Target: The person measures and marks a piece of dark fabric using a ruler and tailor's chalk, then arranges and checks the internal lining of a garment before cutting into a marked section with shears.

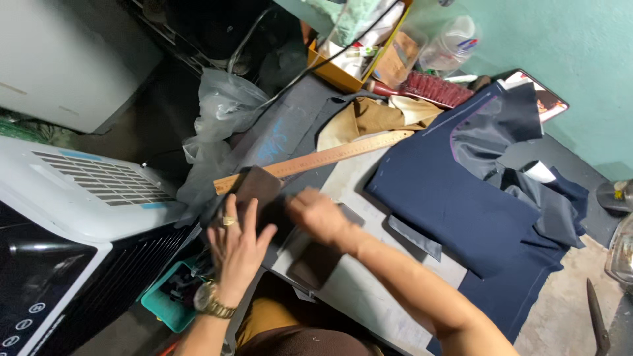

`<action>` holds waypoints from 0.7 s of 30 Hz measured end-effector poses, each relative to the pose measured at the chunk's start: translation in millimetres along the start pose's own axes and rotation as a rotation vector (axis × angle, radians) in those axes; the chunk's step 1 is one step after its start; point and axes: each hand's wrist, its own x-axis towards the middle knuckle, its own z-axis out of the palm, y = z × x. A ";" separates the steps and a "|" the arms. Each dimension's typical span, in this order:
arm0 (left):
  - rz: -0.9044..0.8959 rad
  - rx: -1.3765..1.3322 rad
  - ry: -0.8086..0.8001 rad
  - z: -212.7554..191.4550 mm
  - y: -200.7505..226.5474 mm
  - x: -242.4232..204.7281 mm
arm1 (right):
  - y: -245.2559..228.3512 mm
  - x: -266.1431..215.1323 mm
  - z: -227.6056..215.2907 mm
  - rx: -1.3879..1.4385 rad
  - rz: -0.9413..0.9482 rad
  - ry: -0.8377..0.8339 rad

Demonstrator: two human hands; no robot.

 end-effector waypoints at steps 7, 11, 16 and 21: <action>0.086 0.032 0.061 55.7 -31.2 -26.7 | 58.7 41.3 -12.4 -0.502 -0.009 0.049; 0.107 -0.288 0.179 49.5 -64.5 7.7 | 53.0 43.6 -15.1 -0.498 -0.051 0.121; -0.222 -0.164 0.111 75.3 -140.6 36.5 | 37.6 32.2 -31.4 -0.486 -0.092 0.172; -0.053 -0.072 -0.010 45.3 -111.6 34.7 | 39.2 6.1 -25.2 -0.414 -0.059 0.217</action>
